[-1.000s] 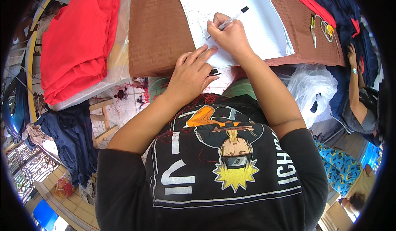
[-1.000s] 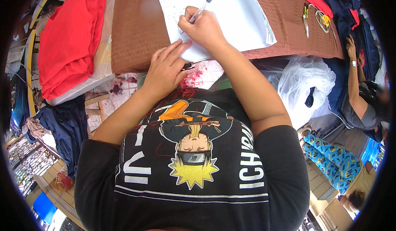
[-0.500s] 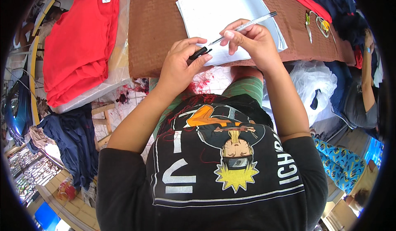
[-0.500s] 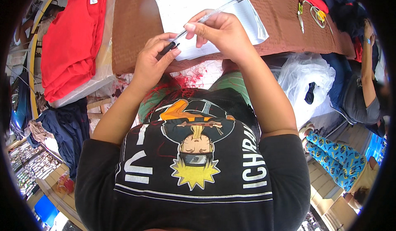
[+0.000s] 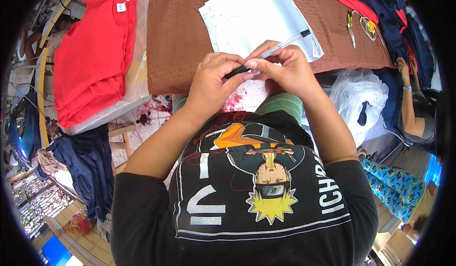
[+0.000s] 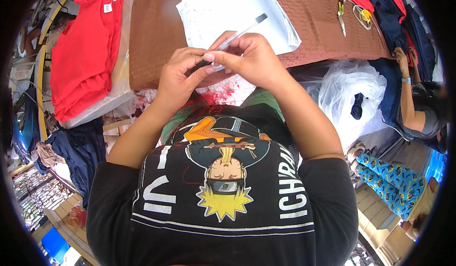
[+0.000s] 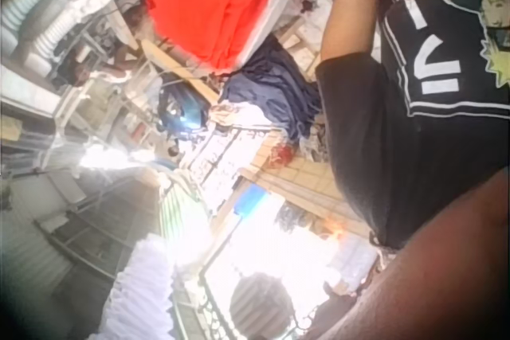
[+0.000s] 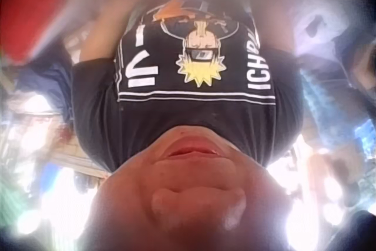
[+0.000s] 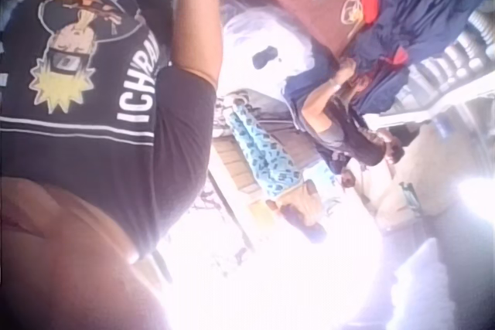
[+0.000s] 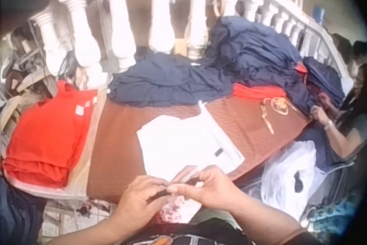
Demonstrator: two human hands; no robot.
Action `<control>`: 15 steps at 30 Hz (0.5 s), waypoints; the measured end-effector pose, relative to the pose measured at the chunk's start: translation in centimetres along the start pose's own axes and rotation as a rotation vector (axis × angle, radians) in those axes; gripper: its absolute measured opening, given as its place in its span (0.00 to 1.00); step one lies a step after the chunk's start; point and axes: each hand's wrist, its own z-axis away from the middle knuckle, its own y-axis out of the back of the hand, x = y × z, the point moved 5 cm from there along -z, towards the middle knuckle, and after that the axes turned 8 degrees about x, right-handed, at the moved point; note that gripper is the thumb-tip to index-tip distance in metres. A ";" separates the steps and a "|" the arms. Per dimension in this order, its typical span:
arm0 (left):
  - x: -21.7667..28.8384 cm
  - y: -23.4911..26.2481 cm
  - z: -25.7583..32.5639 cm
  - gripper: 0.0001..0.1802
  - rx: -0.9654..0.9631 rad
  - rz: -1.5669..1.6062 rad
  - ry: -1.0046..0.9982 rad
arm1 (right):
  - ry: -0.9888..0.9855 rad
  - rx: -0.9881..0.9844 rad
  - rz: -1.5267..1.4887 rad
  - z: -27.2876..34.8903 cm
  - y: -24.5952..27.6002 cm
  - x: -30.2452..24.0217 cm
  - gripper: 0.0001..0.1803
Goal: The person trims loose threads from red shirts using a pair of snips and then records information in a notebook with a pen.
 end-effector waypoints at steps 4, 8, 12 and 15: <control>0.2 -0.4 0.0 0.12 -0.010 -0.006 -0.032 | 0.069 0.006 0.023 0.6 0.1 -0.4 0.08; -0.2 -0.1 0.1 0.12 -0.129 0.052 0.180 | 0.043 0.124 -0.126 1.5 2.8 -2.1 0.07; 0.2 -0.1 -0.2 0.14 -0.215 -0.005 0.233 | 0.085 0.099 -0.140 1.9 3.8 -2.3 0.05; 0.9 0.1 -0.9 0.14 -0.239 -0.076 0.112 | -0.003 0.035 -0.086 2.0 3.7 -2.2 0.05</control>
